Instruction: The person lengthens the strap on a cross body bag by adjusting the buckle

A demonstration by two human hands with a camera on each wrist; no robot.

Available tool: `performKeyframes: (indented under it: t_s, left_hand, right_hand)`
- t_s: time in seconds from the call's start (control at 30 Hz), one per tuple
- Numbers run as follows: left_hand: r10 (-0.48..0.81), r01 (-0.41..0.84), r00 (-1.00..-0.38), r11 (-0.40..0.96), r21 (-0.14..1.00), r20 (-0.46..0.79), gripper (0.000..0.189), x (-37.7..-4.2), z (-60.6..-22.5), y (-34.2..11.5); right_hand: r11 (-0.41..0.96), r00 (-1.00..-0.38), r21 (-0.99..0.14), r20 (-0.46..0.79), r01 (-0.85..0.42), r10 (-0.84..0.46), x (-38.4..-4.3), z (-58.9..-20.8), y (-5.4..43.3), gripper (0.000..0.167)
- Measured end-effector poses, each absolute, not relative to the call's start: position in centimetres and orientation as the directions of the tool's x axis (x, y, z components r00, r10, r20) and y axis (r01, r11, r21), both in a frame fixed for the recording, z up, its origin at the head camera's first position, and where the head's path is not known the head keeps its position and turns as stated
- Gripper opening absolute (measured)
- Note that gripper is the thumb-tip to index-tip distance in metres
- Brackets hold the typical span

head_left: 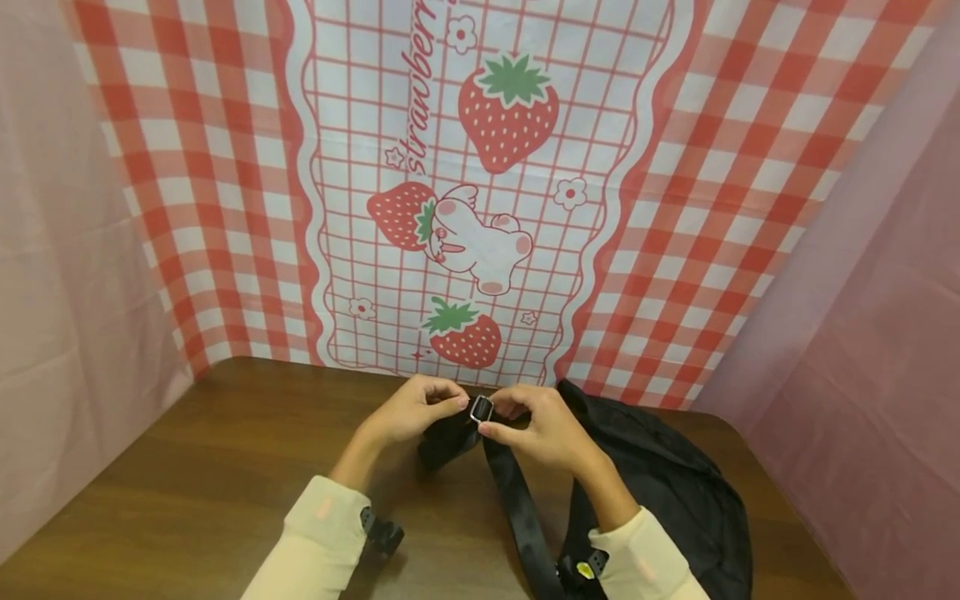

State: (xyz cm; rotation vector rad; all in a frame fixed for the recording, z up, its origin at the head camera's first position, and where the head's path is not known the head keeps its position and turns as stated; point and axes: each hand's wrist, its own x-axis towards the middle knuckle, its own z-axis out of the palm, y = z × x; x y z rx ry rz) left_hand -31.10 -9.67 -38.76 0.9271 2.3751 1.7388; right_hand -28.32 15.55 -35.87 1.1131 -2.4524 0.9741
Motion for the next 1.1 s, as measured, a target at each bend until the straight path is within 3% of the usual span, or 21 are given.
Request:
performKeyframes:
  t_s: [0.73,1.1]
  left_hand:
    - [0.550,0.470,-0.783,0.219,0.855,0.290,0.017,-30.84,-38.77,-9.30]
    - [0.526,0.470,-0.796,0.223,0.854,0.300,0.019,-31.04,-38.67,-9.95]
  right_hand:
    - [0.423,-0.641,-0.490,0.482,-0.762,-0.597,-27.89,-35.96,15.43,0.031]
    - [0.420,-0.609,-0.441,0.564,-0.793,-0.558,-27.85,-35.20,15.84,0.032]
